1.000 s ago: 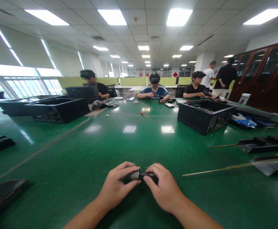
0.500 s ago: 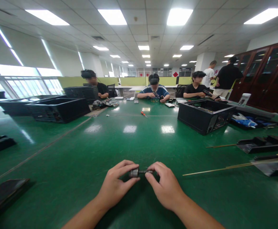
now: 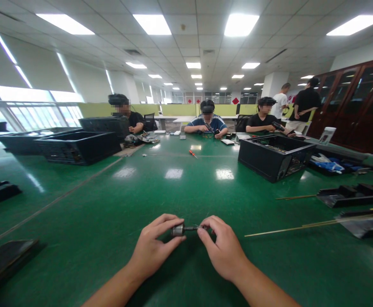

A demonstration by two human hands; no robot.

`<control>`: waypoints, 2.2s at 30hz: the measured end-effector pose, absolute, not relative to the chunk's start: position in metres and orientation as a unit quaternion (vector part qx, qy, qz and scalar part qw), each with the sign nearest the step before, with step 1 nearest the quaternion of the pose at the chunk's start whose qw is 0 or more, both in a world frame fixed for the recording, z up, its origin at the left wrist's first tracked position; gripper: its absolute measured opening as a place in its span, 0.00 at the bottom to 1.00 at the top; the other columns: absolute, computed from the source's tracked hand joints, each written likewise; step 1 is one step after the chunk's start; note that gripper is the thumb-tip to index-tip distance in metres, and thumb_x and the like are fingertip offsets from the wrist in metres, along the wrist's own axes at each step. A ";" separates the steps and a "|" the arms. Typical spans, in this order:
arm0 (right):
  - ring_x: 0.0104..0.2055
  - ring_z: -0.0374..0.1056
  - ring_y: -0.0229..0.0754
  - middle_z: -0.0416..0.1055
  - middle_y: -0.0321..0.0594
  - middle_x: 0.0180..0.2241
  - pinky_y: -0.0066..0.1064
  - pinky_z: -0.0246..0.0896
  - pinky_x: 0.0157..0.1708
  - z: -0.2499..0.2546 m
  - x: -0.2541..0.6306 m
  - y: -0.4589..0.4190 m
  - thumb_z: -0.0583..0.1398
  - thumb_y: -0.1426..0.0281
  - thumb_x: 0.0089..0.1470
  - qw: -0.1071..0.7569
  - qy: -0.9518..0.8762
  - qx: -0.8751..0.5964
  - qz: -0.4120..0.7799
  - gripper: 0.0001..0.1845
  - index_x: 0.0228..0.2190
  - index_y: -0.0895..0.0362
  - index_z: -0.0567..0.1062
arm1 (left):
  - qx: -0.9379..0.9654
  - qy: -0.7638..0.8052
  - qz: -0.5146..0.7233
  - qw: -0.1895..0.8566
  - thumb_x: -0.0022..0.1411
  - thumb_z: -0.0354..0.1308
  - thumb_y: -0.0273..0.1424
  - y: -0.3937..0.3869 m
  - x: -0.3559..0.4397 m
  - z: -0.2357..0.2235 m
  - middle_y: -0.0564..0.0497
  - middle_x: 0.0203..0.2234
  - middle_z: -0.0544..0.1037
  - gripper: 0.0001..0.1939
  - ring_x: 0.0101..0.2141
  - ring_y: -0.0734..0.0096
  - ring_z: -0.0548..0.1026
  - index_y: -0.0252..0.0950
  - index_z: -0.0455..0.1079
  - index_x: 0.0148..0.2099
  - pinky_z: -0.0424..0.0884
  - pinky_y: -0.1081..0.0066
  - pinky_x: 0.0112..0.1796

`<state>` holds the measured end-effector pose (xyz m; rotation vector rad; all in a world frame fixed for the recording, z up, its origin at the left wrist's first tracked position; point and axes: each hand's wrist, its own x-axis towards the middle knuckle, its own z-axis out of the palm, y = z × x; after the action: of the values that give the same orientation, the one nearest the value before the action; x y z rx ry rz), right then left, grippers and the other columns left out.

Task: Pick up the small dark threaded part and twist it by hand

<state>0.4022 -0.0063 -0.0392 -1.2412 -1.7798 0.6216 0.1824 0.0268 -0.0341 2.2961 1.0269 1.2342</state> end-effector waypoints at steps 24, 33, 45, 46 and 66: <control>0.25 0.62 0.39 0.64 0.36 0.20 0.29 0.51 0.29 -0.047 0.425 0.006 0.48 0.51 0.66 0.509 -0.622 -0.545 0.239 0.32 0.17 0.57 0.66 | 0.792 0.428 0.396 0.181 0.60 0.63 0.34 0.029 0.181 -0.032 0.49 0.40 0.77 0.13 0.43 0.63 0.75 0.42 0.73 0.48 0.71 0.62 0.47; 0.28 0.63 0.41 0.64 0.36 0.22 0.30 0.53 0.31 -0.044 0.424 0.005 0.49 0.52 0.65 0.521 -0.624 -0.541 0.215 0.28 0.22 0.57 0.70 | 0.711 0.520 0.424 0.210 0.66 0.50 0.43 0.046 0.128 -0.031 0.43 0.51 0.76 0.23 0.51 0.58 0.74 0.37 0.65 0.58 0.67 0.59 0.55; 0.36 0.67 0.46 0.72 0.40 0.29 0.33 0.57 0.38 -0.046 0.422 0.002 0.51 0.49 0.63 0.505 -0.627 -0.533 0.262 0.26 0.28 0.56 0.72 | 0.636 0.708 0.281 0.125 0.60 0.50 0.50 -0.017 -0.056 -0.039 0.40 0.50 0.78 0.27 0.51 0.50 0.76 0.36 0.68 0.51 0.69 0.56 0.55; 0.37 0.67 0.47 0.72 0.40 0.30 0.33 0.57 0.38 -0.046 0.421 0.002 0.51 0.49 0.63 0.506 -0.623 -0.533 0.268 0.25 0.28 0.56 0.72 | 0.633 0.712 0.282 0.114 0.60 0.50 0.50 -0.022 -0.061 -0.039 0.39 0.51 0.77 0.28 0.52 0.49 0.75 0.35 0.68 0.53 0.67 0.54 0.57; 0.30 0.66 0.38 0.73 0.42 0.27 0.32 0.58 0.35 -0.055 0.403 -0.005 0.67 0.57 0.54 0.475 -0.463 -0.196 0.723 0.18 0.30 0.62 0.81 | 0.761 0.271 0.518 0.282 0.59 0.64 0.29 -0.013 0.244 -0.011 0.51 0.35 0.84 0.10 0.37 0.65 0.81 0.44 0.80 0.44 0.77 0.66 0.42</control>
<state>0.4032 -0.0053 -0.0554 -0.4796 -1.1311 1.7667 0.2440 -0.0131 -0.0105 2.0382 0.7267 1.3880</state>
